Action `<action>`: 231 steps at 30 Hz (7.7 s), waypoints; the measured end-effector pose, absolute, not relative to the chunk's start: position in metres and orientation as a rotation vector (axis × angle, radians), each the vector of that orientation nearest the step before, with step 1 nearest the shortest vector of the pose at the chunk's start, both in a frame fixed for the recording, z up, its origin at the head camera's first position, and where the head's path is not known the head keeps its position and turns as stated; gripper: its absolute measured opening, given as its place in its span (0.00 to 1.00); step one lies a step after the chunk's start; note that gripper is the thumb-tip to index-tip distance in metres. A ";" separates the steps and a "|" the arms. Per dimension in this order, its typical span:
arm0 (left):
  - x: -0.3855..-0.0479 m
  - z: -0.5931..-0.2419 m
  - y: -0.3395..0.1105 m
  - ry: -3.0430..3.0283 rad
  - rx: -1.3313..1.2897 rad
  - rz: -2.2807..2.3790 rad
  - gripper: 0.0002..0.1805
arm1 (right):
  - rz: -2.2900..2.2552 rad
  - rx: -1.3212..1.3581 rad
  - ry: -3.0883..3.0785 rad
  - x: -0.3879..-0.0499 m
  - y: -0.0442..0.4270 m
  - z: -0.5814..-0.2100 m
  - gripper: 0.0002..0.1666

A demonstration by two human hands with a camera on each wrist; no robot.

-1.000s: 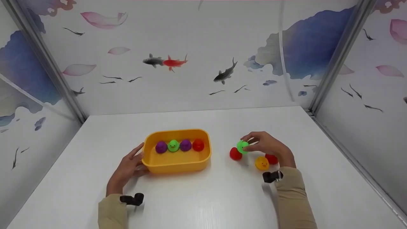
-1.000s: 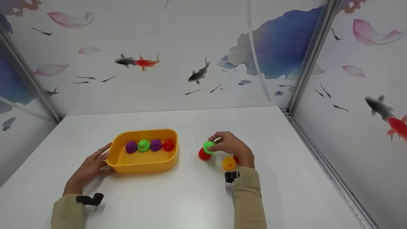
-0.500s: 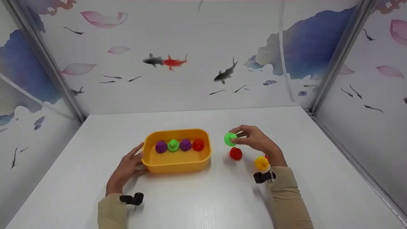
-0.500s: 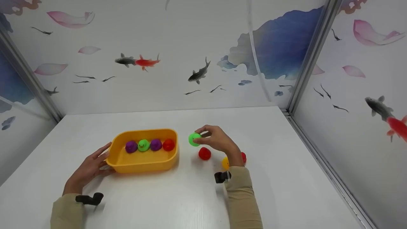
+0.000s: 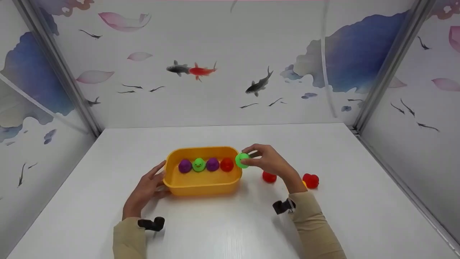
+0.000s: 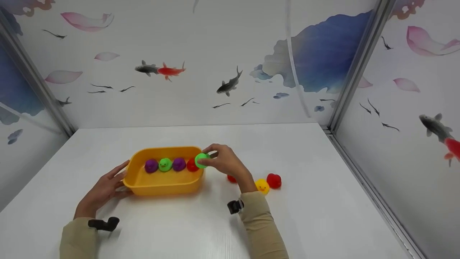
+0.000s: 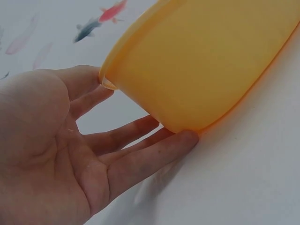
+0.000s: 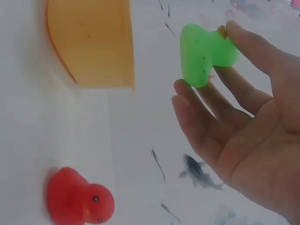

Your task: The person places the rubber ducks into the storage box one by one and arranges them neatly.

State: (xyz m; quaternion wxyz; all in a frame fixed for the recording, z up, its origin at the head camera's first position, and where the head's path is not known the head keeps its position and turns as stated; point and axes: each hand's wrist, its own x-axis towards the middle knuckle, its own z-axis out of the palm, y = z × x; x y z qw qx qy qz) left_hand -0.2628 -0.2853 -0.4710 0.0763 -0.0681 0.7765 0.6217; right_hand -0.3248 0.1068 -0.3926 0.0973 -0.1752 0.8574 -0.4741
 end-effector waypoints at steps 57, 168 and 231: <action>-0.261 -0.474 -0.284 2.289 -0.224 1.879 0.30 | -1.401 -0.210 2.394 -0.313 -0.073 -0.427 0.12; -0.263 -0.473 -0.285 2.306 -0.243 1.870 0.30 | -1.259 -0.273 2.523 -0.344 0.199 -0.455 0.23; -0.265 -0.475 -0.286 2.309 -0.243 1.858 0.33 | -1.801 -0.312 2.425 -0.329 0.072 -0.407 0.26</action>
